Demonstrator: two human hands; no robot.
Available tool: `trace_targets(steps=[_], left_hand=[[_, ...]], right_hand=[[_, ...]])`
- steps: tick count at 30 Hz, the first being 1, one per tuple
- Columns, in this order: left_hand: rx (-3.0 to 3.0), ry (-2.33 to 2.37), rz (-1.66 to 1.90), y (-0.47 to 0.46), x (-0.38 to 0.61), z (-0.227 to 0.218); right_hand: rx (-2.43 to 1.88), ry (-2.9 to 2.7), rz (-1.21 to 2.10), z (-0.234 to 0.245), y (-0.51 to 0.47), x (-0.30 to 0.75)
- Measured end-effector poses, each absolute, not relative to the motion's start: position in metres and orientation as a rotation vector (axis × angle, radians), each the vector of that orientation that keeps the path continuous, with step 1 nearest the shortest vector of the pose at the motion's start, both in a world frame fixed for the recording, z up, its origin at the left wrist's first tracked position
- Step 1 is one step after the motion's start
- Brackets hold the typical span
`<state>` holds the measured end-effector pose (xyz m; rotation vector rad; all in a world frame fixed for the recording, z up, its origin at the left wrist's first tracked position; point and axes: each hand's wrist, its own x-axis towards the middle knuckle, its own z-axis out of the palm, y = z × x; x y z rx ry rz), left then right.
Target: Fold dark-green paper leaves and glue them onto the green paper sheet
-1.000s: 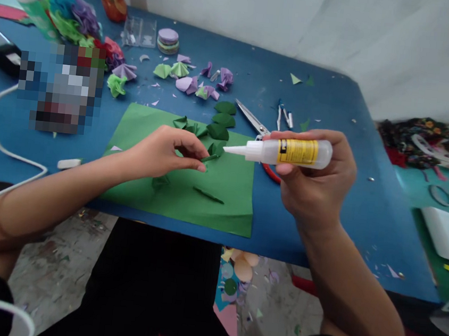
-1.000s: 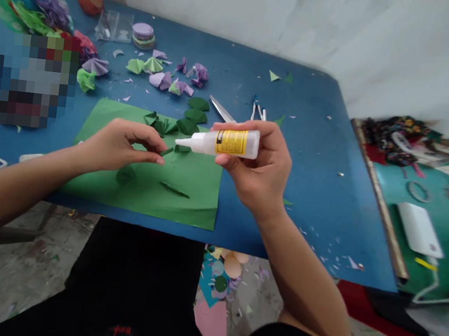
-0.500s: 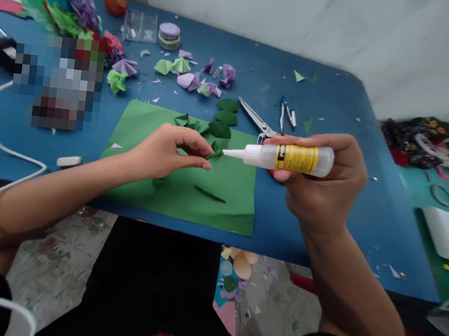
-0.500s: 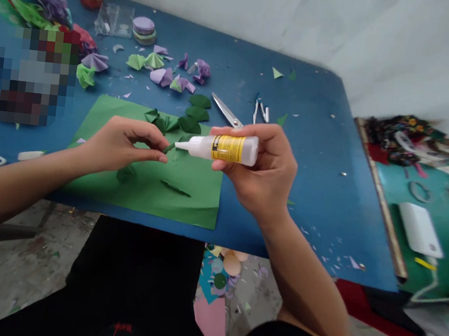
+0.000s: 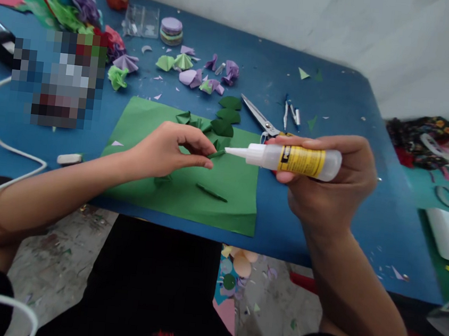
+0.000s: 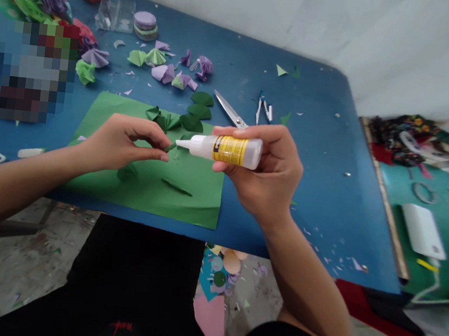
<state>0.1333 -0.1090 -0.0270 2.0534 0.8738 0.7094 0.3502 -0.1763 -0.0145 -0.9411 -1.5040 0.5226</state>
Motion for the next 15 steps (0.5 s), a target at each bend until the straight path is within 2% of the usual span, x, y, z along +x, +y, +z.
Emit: trace_targets(steps=[15], left_hand=[[2.153,0.792,0.781,-0.1076,0.1318,-0.0295]], right_hand=[[-0.91,-1.485,0.612,-0.0161,-0.1763,0.3507]])
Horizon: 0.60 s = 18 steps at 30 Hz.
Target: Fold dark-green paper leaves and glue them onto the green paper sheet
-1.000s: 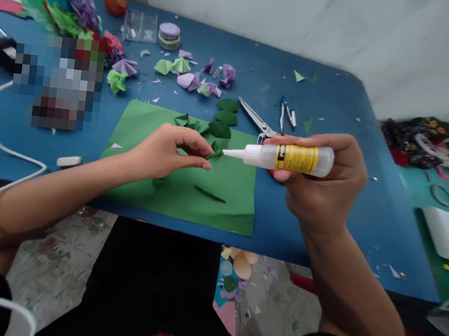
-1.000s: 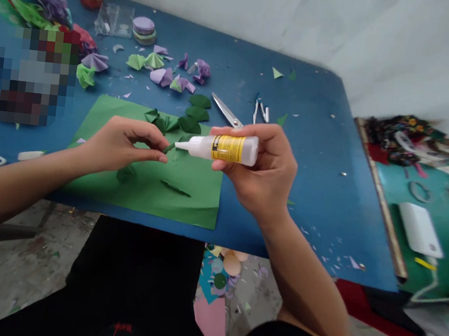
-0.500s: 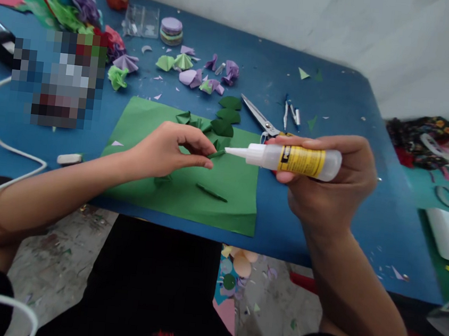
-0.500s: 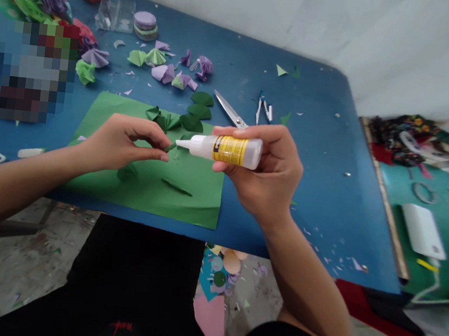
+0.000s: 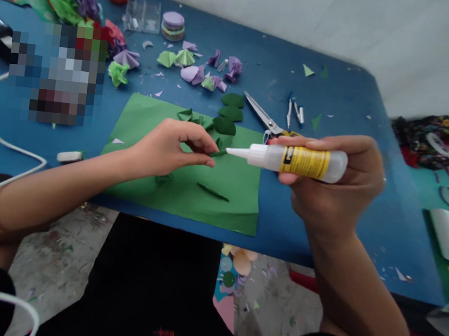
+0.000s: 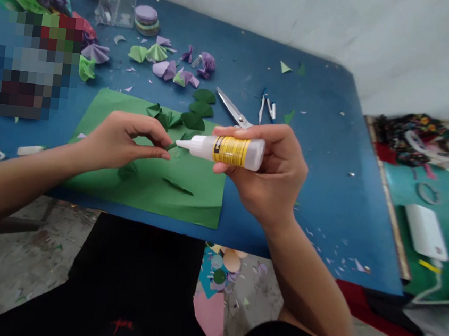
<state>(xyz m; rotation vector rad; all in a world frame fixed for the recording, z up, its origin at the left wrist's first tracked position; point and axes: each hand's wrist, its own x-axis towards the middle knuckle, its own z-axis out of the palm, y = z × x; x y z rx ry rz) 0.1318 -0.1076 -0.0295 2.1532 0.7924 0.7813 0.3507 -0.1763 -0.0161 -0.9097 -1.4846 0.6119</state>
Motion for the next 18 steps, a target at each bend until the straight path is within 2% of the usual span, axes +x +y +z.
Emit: trace_targets(steps=[18], left_hand=[[2.282,0.787,0.746,-0.1074,0.1309,-0.0276]], right_hand=[[-0.924,-1.498,0.542,-0.0137,-0.1792,0.3488]])
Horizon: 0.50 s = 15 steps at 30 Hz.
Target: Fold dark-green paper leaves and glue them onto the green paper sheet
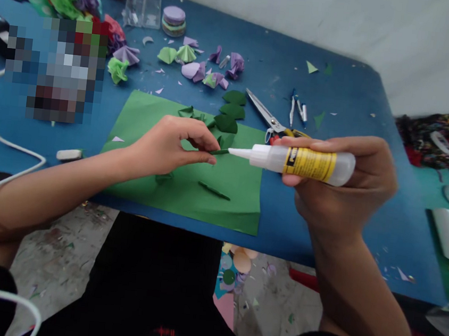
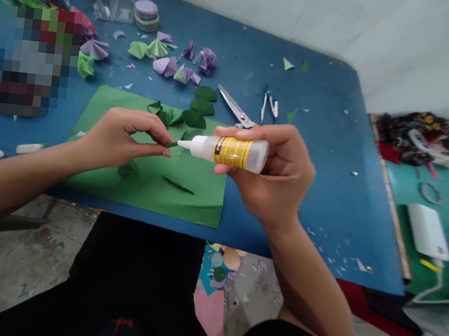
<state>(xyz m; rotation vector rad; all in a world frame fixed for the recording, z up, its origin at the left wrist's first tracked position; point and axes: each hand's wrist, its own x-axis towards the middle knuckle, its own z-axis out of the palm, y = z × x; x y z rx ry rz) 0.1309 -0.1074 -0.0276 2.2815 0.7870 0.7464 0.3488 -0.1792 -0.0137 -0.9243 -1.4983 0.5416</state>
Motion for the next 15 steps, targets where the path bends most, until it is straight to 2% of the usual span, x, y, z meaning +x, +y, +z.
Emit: trace_targets(steps=[5,15], left_hand=[[2.308,0.79,0.745,-0.1073,0.1306,-0.0279],[2.371,0.815,0.711,-0.1082,0.1309,-0.0264]], right_hand=[[-0.84,-1.505,0.524,-0.0142,-0.178,0.3485],[-0.954,-1.461,0.531,-0.0178,-0.1778,0.3517]])
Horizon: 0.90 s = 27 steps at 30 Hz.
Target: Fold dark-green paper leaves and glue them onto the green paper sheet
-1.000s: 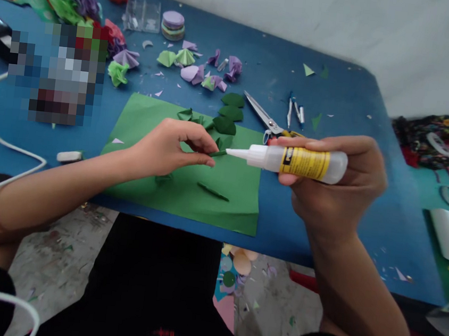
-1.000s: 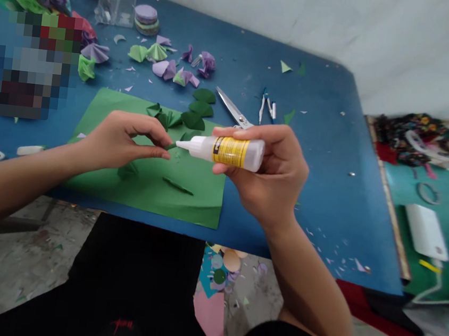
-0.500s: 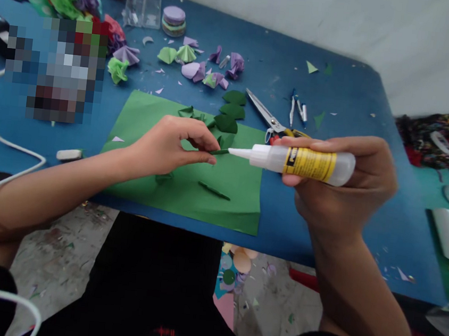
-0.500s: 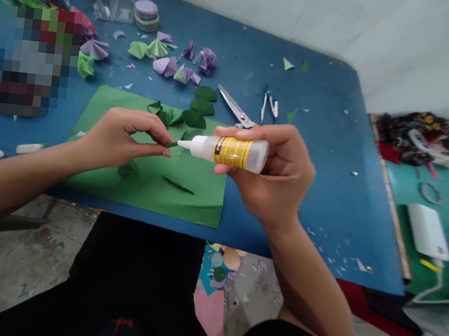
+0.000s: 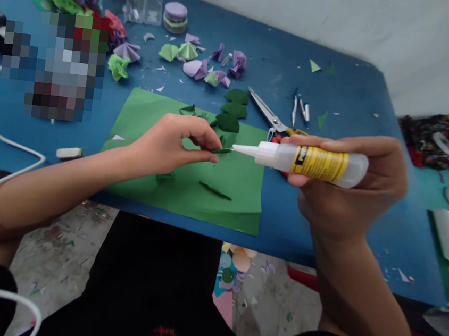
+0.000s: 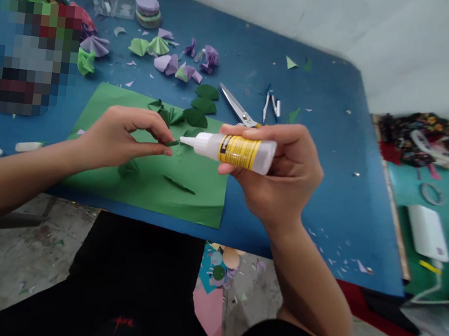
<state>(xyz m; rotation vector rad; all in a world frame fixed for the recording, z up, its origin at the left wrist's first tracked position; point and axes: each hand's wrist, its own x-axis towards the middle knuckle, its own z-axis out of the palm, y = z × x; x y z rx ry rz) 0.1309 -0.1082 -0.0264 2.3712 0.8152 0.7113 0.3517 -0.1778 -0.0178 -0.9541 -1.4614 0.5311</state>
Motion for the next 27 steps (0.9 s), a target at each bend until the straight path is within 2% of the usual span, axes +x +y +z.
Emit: trace_targets(steps=[13,18,27], left_hand=[[2.241,0.886,0.696,-0.108,0.13,-0.024],[2.238,0.859,0.59,-0.106,0.125,-0.016],[2.263,0.836,0.355,-0.105,0.116,-0.014]], right_hand=[[-0.976,-1.429,0.54,-0.012,-0.18,0.351],[-1.059,-1.454,0.557,-0.013,-0.179,0.353],[-0.94,-1.491,0.678,-0.018,-0.174,0.35]])
